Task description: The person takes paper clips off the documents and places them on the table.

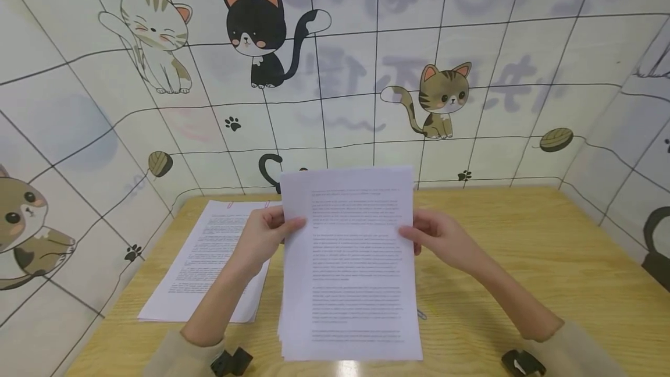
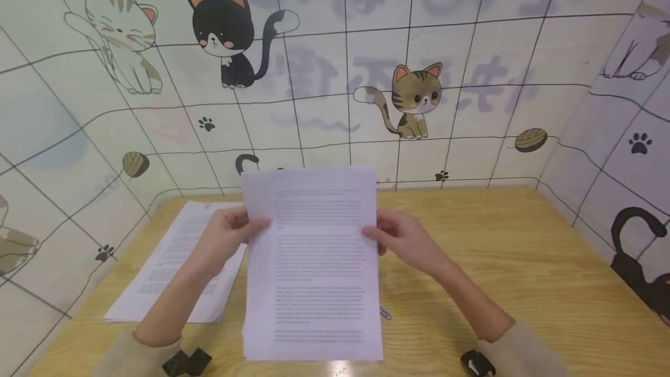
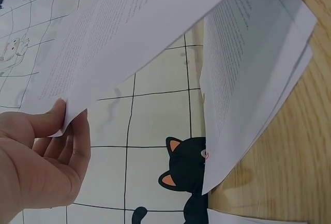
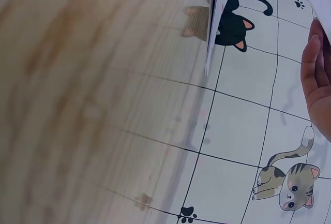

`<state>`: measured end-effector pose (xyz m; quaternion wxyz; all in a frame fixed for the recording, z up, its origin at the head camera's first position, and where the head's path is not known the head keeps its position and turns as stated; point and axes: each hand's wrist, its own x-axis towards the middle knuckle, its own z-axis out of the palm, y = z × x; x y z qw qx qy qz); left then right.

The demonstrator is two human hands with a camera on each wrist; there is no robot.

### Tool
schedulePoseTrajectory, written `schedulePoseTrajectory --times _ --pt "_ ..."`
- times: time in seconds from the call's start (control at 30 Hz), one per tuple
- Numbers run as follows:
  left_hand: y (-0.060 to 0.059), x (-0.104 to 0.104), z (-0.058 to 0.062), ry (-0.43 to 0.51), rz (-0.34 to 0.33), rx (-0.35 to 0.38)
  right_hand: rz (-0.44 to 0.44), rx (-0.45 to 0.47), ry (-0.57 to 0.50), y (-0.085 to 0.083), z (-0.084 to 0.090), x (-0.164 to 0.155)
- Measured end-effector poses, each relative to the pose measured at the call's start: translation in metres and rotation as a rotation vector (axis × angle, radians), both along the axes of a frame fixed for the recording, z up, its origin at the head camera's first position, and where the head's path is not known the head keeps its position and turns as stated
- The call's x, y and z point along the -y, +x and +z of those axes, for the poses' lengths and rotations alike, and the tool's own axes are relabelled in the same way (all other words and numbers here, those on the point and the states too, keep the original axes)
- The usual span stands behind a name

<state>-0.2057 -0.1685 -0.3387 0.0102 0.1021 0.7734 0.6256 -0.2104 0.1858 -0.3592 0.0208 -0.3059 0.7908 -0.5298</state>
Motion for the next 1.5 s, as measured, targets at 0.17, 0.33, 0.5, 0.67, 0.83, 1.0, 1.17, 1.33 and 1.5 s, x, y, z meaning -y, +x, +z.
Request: schedulePoseTrajectory --times 0.17,0.33,0.5,0.67,0.83,1.0,1.17,1.33,1.5 --pt "0.0 -0.003 0.002 -0.002 0.013 0.007 -0.025 -0.002 -0.001 0.001 0.002 -0.001" --pt "0.0 -0.005 0.003 -0.008 0.004 0.015 -0.078 0.004 0.002 0.0 0.005 -0.001" --pt "0.0 -0.007 0.002 -0.002 -0.017 0.016 -0.105 0.006 0.005 -0.001 0.008 -0.004" --pt "0.0 -0.012 0.003 -0.001 -0.039 0.018 -0.123 -0.001 0.01 -0.001 0.012 -0.01" --pt "-0.001 -0.021 0.004 -0.012 -0.083 0.022 -0.183 -0.006 0.035 -0.001 0.017 -0.02" --pt "-0.003 -0.029 0.003 -0.014 -0.126 0.009 -0.239 -0.033 0.027 -0.004 0.022 -0.033" --pt "-0.005 -0.039 0.001 0.016 -0.178 -0.002 -0.298 -0.037 0.034 -0.005 0.027 -0.046" --pt "-0.01 -0.052 -0.001 0.023 -0.183 0.003 -0.368 -0.069 0.069 -0.005 0.028 -0.058" --pt "-0.014 -0.067 0.001 0.008 -0.154 0.029 -0.417 -0.087 0.086 -0.006 0.029 -0.069"
